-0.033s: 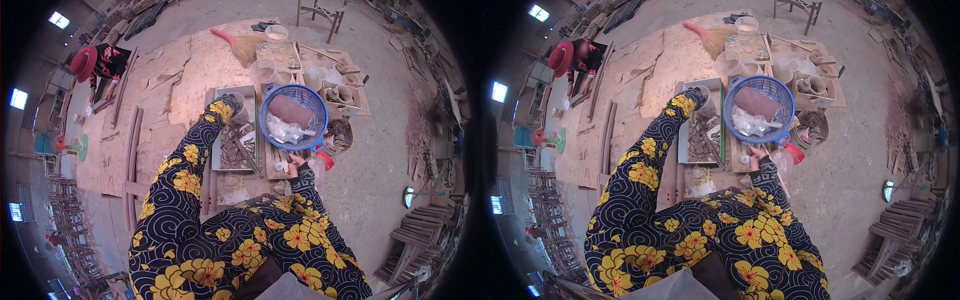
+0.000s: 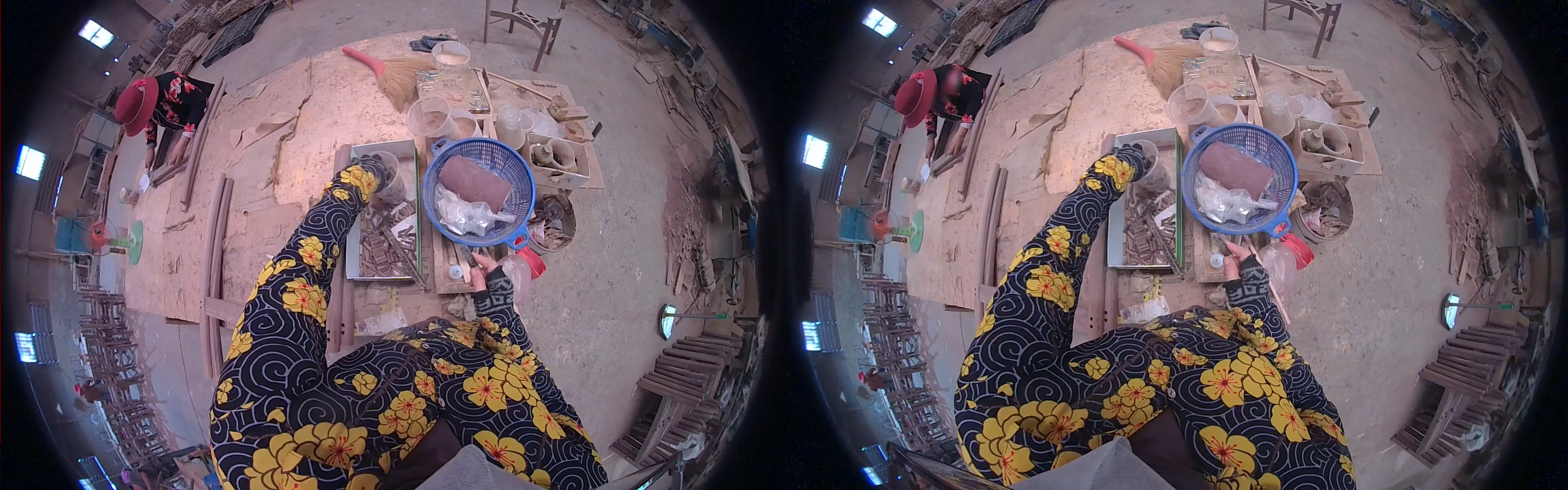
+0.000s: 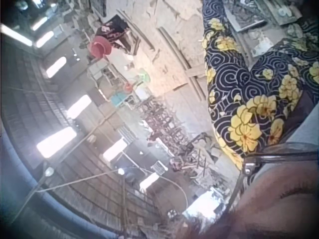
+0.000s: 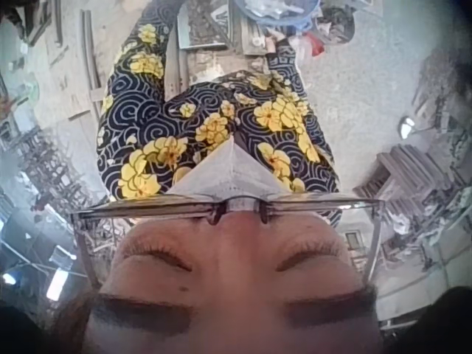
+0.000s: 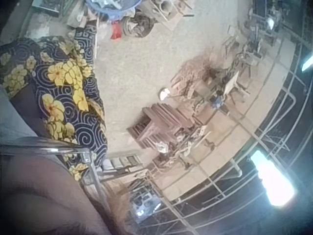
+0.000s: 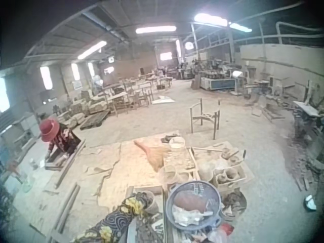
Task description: Assembling a wooden chair frame by joining components and tapping them into place with a hammer.
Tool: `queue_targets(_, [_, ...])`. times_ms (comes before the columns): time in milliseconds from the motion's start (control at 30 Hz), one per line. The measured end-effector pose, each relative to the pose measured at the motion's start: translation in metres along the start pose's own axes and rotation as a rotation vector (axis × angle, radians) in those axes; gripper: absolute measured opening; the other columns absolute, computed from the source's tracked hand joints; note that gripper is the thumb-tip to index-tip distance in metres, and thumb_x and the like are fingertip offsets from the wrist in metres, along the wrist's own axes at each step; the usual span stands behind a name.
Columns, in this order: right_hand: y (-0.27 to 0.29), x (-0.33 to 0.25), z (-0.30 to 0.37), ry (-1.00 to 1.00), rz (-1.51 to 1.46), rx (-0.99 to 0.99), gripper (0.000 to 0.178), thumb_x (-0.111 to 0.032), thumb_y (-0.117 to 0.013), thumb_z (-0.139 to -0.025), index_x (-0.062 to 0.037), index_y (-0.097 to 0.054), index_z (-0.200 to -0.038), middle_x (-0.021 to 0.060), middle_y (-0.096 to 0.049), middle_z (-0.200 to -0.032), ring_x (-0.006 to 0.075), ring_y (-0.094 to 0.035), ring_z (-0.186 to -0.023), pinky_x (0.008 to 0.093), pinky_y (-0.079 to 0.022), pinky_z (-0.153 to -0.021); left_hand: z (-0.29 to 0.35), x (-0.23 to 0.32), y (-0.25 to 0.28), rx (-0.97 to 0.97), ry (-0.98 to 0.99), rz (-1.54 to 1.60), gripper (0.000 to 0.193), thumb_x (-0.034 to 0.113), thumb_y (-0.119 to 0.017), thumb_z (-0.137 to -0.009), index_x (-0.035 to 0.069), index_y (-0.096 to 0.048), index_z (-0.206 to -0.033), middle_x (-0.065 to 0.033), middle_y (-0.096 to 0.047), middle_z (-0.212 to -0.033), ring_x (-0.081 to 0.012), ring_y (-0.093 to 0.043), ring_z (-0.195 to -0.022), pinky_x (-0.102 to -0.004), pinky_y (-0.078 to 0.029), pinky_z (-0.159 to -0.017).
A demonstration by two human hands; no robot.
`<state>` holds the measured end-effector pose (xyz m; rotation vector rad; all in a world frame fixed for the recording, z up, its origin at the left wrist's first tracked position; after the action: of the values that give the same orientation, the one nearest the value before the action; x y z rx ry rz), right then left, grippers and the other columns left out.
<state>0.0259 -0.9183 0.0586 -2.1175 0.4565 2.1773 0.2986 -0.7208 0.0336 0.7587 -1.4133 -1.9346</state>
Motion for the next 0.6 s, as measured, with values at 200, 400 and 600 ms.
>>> queue_targets(200, [0.004,0.006,0.004,0.013,-0.028,0.026,0.027,-0.006,-0.048,-0.081,-0.0017,-0.048,-0.108,-0.0001,-0.052,-0.073,0.0046,-0.046,-0.06,0.0182,-0.038,-0.055,0.0,-0.001,-0.006,0.045,-0.021,-0.033,0.032,0.023,-0.044,-0.078,0.007,-0.055,-0.105,-0.0145,-0.054,-0.105,-0.0261,-0.05,-0.1,-0.0323,-0.037,-0.087])
queue_targets(400, [0.004,-0.001,0.004,-0.043,-0.055,0.04,0.028,-0.007,-0.049,-0.081,-0.0018,-0.048,-0.109,-0.0003,-0.052,-0.073,0.0049,-0.046,-0.061,0.0181,-0.039,-0.055,-0.004,-0.003,-0.011,0.093,-0.043,-0.079,0.033,0.023,-0.044,-0.079,0.007,-0.054,-0.106,-0.015,-0.054,-0.106,-0.0263,-0.05,-0.101,-0.0314,-0.037,-0.088])
queue_targets(600, [0.007,0.0,0.007,0.006,-0.006,0.074,0.027,-0.007,-0.049,-0.081,-0.0022,-0.049,-0.108,-0.001,-0.052,-0.074,0.0048,-0.046,-0.062,0.0182,-0.038,-0.056,-0.005,0.004,-0.016,-0.001,-0.024,-0.106,0.036,0.025,-0.042,-0.079,0.008,-0.051,-0.11,-0.0141,-0.049,-0.112,-0.0262,-0.045,-0.106,-0.0362,-0.031,-0.091])
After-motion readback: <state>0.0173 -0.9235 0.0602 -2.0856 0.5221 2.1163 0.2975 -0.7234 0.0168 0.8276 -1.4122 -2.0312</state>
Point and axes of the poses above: each hand's wrist, its own z-axis away from the middle knuckle, its own y-axis out of the back of the hand, x = y × z, the point moved 5 cm from there along -z, towards the middle knuckle
